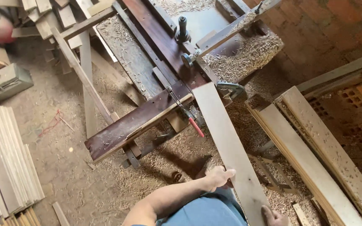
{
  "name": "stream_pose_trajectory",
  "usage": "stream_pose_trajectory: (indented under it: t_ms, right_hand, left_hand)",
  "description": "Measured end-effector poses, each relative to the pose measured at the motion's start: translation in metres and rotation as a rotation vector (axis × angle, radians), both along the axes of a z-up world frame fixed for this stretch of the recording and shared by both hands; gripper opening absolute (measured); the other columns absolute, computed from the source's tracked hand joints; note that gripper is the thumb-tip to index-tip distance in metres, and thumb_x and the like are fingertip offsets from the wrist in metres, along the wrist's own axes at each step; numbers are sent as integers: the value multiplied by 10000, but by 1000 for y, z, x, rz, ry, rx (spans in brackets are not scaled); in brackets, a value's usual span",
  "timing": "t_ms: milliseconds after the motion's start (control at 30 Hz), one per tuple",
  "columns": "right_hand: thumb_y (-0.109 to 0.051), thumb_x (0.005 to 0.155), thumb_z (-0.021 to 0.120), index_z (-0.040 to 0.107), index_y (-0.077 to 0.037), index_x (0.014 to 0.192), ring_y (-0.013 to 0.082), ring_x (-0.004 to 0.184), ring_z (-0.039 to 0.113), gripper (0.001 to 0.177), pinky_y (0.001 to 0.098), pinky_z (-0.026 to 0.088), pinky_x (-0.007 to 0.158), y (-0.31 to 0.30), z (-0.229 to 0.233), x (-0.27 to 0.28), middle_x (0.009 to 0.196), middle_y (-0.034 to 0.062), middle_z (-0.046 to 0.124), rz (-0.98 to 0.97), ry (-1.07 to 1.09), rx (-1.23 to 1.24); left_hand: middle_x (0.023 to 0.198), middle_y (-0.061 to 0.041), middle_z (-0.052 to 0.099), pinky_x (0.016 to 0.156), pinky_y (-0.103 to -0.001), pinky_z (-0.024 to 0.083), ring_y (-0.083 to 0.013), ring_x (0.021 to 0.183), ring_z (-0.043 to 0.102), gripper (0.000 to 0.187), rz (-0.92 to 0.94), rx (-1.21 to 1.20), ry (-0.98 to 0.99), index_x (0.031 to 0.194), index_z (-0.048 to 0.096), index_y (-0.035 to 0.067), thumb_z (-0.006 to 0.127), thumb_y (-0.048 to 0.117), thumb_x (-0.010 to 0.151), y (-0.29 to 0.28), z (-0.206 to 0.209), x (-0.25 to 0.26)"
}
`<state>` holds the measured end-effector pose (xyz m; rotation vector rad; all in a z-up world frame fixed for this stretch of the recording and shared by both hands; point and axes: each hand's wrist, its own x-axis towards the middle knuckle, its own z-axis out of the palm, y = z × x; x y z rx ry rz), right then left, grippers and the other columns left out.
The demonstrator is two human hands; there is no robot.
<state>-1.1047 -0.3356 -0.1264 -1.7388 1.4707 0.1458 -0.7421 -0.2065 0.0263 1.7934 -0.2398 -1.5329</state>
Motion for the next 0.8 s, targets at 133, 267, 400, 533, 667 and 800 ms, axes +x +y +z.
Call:
stream_pose_trajectory:
  t_ms: [133, 267, 400, 533, 667, 800]
  right_hand:
    - [-758, 858, 594, 563, -37, 607, 214, 407, 482, 764, 408, 428, 404, -31, -21, -16, 499, 95, 491, -10, 160, 89]
    - [-789, 839, 533, 515, -133, 506, 137, 407, 463, 736, 294, 387, 376, -88, -23, 51, 478, 26, 544, 194, 39, 82]
    - [-812, 881, 430, 525, -158, 564, 146, 431, 425, 734, 322, 308, 383, -149, 2, 177, 535, 14, 537, 312, 179, 0]
    - [-843, 871, 405, 509, -151, 518, 144, 433, 431, 784, 317, 291, 402, -169, -13, 226, 528, 21, 558, 343, 72, -31]
    - [-848, 826, 440, 541, -179, 492, 130, 435, 473, 755, 309, 323, 406, -154, -3, 243, 510, 16, 578, 306, 19, -17]
    - [-812, 800, 510, 577, -196, 489, 112, 432, 479, 694, 298, 364, 409, -156, 7, 235, 495, 4, 570, 237, -40, 43]
  left_hand:
    - [782, -73, 704, 484, -319, 491, -161, 576, 649, 398, 50, -17, 386, 942, 688, 52, 523, 392, 1067, -25, -58, -12]
    - [639, -156, 641, 442, -338, 477, -217, 479, 599, 547, 161, -67, 129, 824, 669, -68, 503, 386, 1081, -65, -73, 22]
    - [633, -131, 624, 462, -357, 483, -198, 483, 588, 342, 523, -42, 137, 817, 619, -56, 566, 218, 1015, -105, -73, 88]
    - [776, -87, 637, 606, -327, 518, -166, 640, 615, 218, 593, -293, 221, 881, 570, 30, 584, 192, 1026, -114, -5, 139]
    - [886, -77, 675, 753, -321, 587, -172, 804, 658, 239, 354, -237, -41, 887, 606, 78, 596, 290, 997, -98, 96, 198]
    - [873, -56, 686, 738, -348, 567, -159, 782, 647, 243, 476, -124, -345, 861, 589, 108, 614, 328, 963, -90, 86, 297]
